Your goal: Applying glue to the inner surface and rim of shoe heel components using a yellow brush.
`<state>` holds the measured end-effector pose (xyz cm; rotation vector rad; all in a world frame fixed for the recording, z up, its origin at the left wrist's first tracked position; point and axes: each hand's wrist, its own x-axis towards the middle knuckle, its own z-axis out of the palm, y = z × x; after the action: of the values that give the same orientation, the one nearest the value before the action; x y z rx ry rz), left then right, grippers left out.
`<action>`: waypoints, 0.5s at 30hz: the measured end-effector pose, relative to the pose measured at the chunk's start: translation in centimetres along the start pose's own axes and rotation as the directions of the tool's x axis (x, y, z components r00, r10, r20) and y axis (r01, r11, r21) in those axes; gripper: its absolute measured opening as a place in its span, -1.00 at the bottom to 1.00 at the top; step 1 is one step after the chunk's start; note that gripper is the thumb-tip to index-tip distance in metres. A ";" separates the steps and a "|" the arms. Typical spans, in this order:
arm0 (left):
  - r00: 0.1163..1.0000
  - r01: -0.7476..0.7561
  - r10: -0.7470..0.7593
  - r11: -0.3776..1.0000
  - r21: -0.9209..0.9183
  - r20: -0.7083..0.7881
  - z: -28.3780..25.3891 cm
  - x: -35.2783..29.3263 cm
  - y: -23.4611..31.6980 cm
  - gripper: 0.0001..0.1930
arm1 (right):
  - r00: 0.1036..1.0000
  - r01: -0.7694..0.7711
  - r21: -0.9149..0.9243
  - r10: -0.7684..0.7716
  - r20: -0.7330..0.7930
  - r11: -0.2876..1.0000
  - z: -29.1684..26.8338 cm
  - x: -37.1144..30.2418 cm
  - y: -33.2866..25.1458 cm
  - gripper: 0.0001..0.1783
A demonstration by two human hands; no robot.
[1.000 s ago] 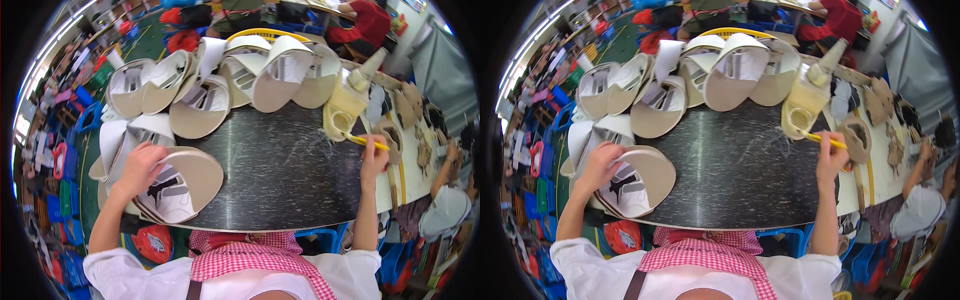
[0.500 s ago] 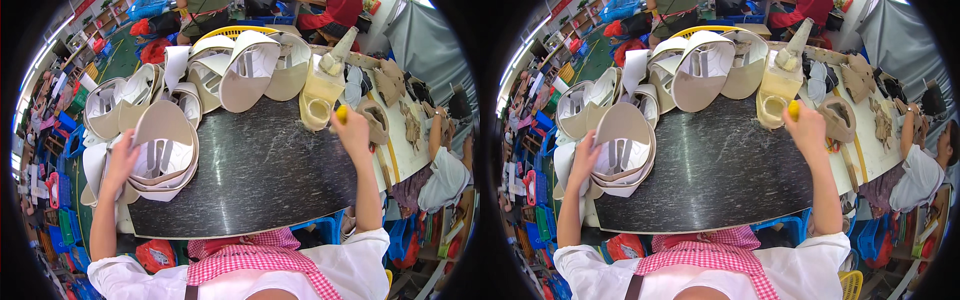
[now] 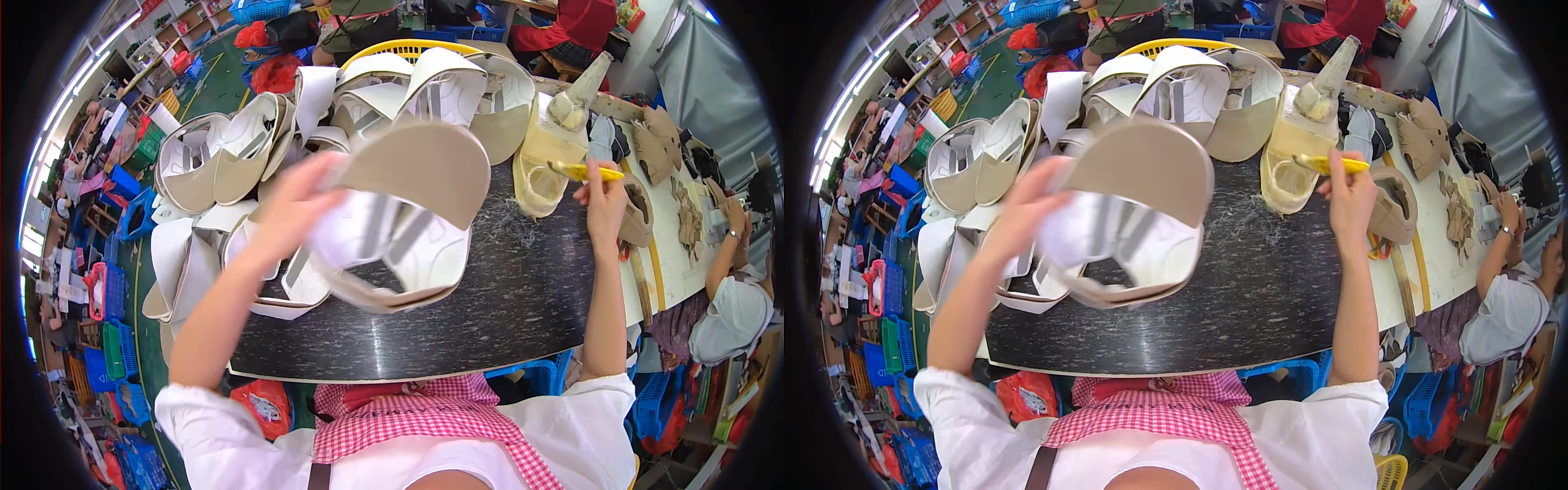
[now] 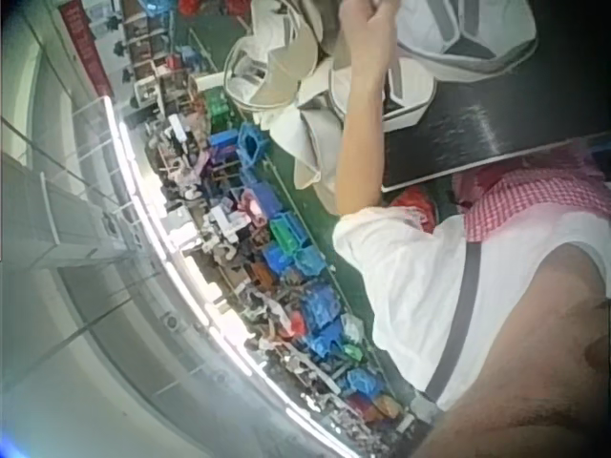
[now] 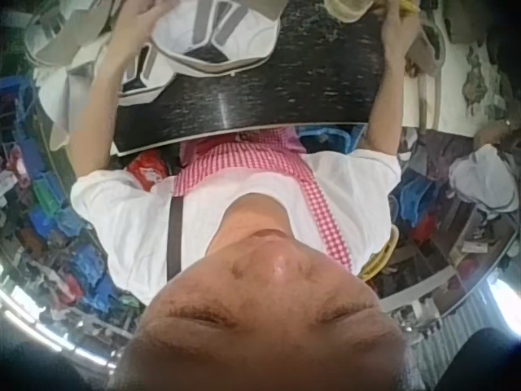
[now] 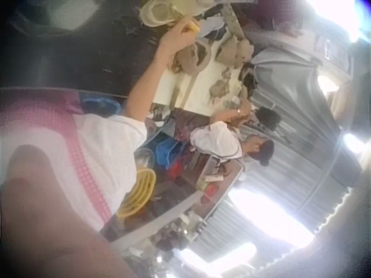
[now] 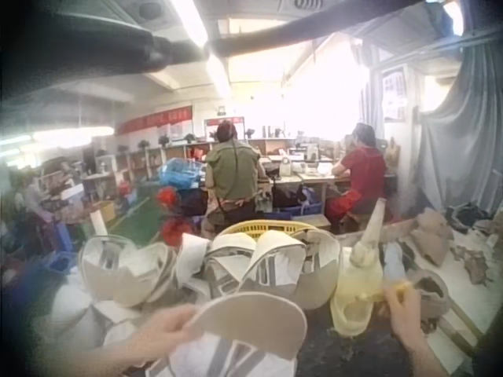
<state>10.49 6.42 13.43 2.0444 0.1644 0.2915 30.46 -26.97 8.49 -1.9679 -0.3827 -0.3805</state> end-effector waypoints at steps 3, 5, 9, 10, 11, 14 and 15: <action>0.984 0.039 -0.079 0.971 0.236 0.160 4.3 3.4 -1.1 -0.66 | 0.952 -0.299 0.351 0.252 0.173 0.888 -1.7 -1.5 1.7 -0.69; 0.987 0.080 -0.083 0.996 0.024 0.140 4.5 4.6 -1.3 -0.64 | 0.952 -0.254 0.485 0.128 0.278 0.837 0.1 -5.0 -1.3 -0.73; 0.987 0.141 -0.106 0.934 -0.330 0.121 5.6 4.7 -1.0 -0.56 | 0.858 -0.142 0.597 -0.203 0.473 0.790 4.7 -9.6 -4.7 -0.87; 0.994 0.081 -0.060 0.958 -0.274 0.087 6.2 4.6 -2.1 -0.53 | 0.783 -0.055 0.459 -0.248 0.571 0.887 6.0 -9.2 -4.0 -0.86; 0.994 0.084 -0.063 0.960 -0.266 0.087 6.5 4.2 -2.9 -0.53 | 0.695 0.056 0.318 -0.266 0.668 0.946 7.1 -8.5 -3.5 -0.86; 0.985 0.123 -0.100 0.978 -0.167 0.138 6.5 4.1 -3.0 -0.46 | 0.750 -0.307 0.421 -0.056 0.659 0.853 8.7 -6.9 -3.8 -0.84; 0.986 0.128 -0.107 0.978 -0.164 0.130 6.4 4.1 -3.2 -0.46 | 0.744 -0.309 0.425 -0.062 0.665 0.851 9.9 -6.7 -4.1 -0.84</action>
<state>16.23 3.42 8.30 1.8670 0.1786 0.1038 23.57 -16.95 4.94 -1.5161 -0.7118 0.5120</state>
